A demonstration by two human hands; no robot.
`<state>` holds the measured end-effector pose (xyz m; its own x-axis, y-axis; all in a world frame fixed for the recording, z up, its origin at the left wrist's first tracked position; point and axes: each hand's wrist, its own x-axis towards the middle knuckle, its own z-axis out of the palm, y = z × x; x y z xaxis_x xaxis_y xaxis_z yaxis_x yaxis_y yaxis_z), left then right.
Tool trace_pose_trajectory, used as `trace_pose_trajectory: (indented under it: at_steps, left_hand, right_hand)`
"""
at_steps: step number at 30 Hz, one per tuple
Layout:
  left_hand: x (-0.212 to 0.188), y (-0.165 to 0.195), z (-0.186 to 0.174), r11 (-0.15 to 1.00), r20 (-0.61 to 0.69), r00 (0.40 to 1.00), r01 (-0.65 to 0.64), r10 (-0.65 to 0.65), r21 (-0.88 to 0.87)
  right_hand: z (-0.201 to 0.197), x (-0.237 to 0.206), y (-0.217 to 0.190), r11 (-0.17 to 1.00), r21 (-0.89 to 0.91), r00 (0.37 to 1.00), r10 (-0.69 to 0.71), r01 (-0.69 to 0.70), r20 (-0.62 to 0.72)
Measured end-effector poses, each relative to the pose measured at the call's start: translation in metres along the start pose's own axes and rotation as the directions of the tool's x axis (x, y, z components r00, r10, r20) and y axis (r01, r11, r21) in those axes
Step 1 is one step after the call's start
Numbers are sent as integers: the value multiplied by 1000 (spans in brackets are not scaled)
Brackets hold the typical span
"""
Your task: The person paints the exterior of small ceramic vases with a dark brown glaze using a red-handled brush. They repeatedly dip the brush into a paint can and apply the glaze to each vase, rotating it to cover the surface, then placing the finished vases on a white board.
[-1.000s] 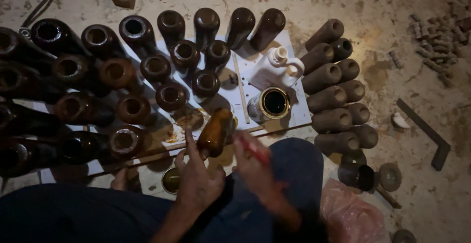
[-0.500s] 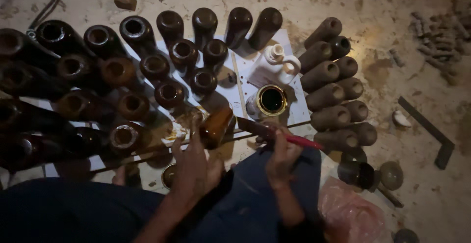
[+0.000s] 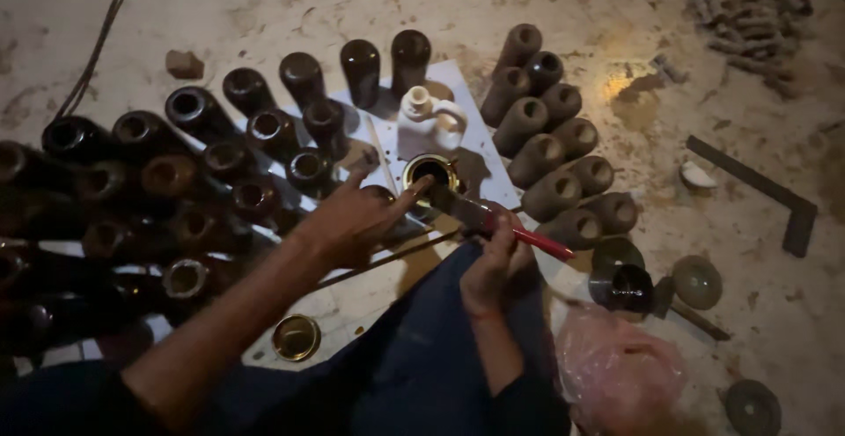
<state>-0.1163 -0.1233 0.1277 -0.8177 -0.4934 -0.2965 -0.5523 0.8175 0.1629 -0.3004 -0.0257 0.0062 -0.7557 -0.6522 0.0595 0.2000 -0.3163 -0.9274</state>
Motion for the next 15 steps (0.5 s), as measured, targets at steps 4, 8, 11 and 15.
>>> trace_pose_trajectory:
  at_steps: [4, 8, 11, 15]
  left_hand:
    - [-1, -20, -10, 993, 71, 991, -113, 115, -35]
    - [-12, -28, -7, 983, 184, 976, -137, 113, 119]
    - [-12, -24, -3, 986, -28, 987, -157, 156, -54]
    - [-7, 4, 6, 990, -223, 966, 114, -131, -84]
  right_hand:
    - [0, 8, 3, 995, 64, 986, 91, -83, -140]
    - [2, 11, 1, 989, 109, 981, 114, -98, -155]
    - [4, 13, -1, 987, 147, 988, 80, -60, -132]
    - [3, 17, 2, 971, 237, 985, 55, -16, -162]
